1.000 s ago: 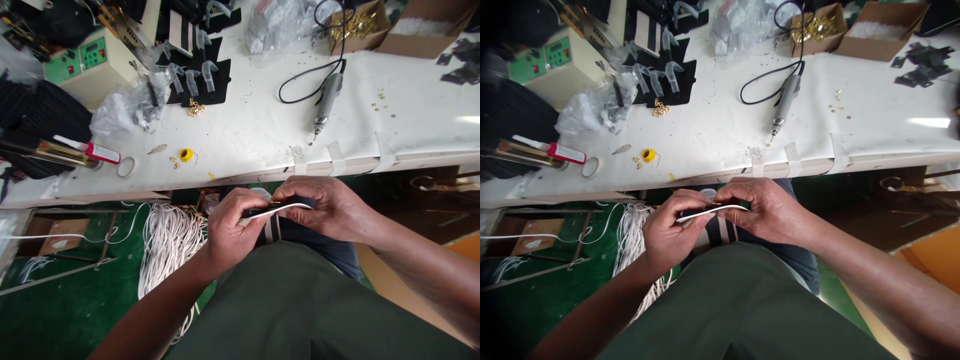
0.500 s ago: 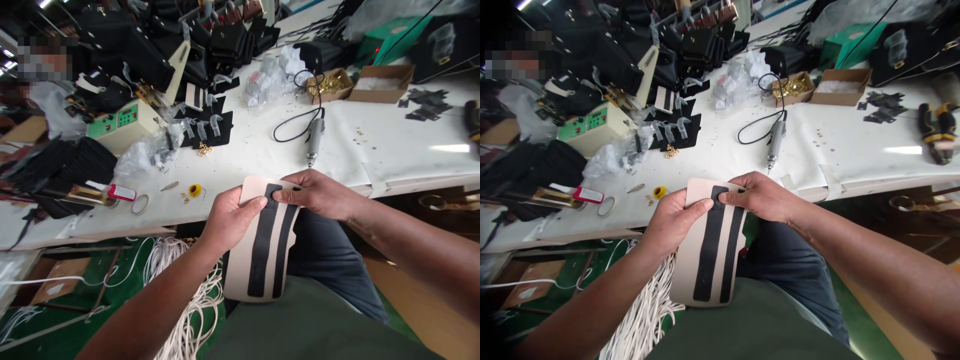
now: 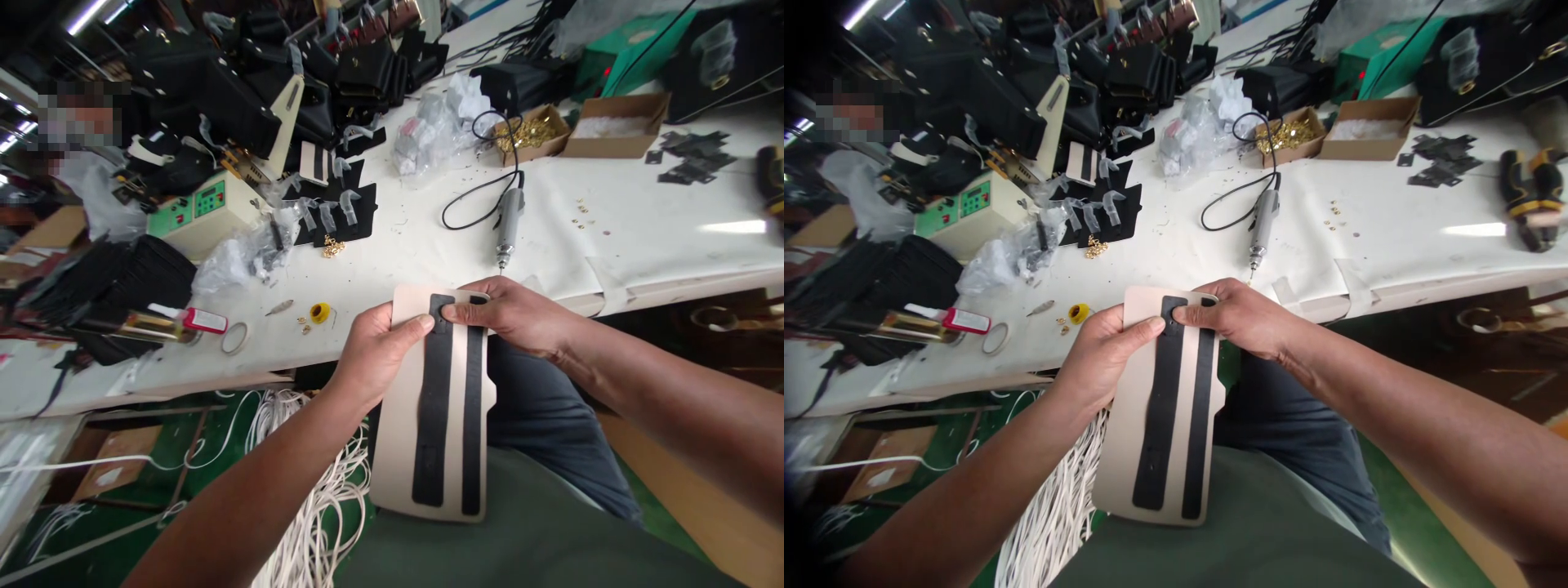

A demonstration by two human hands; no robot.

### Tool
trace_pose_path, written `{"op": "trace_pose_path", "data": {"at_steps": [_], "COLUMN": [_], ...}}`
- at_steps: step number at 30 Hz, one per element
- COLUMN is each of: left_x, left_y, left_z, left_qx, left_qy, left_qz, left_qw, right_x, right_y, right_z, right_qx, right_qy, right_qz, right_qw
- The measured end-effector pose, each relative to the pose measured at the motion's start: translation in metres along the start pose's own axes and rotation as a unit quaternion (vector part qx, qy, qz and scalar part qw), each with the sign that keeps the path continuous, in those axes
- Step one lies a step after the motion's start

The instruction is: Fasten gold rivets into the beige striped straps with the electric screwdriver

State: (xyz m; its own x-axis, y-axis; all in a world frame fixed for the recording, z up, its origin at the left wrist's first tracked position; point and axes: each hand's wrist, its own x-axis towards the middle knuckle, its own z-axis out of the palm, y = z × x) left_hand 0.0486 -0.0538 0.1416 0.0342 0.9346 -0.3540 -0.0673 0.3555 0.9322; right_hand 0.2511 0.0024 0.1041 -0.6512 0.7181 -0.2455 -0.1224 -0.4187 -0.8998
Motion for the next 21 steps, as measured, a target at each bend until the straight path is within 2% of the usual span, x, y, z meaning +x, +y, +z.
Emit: {"op": "trace_pose_path", "data": {"at_steps": [14,21], "left_x": [-0.001,0.005], "left_y": [-0.004,-0.013], "left_z": [-0.012,-0.022], "left_qx": [0.099,0.072], "left_qy": [0.034,0.029], "left_qz": [0.049,0.038], "left_qw": [0.993,0.996], "right_x": [0.014,0.021], "right_y": [0.007,0.007], "right_z": [0.002,0.007], "right_qx": [0.018,-0.030], "right_qy": [-0.020,-0.001], "right_qz": [0.015,0.031], "right_qw": [1.000,0.999]}}
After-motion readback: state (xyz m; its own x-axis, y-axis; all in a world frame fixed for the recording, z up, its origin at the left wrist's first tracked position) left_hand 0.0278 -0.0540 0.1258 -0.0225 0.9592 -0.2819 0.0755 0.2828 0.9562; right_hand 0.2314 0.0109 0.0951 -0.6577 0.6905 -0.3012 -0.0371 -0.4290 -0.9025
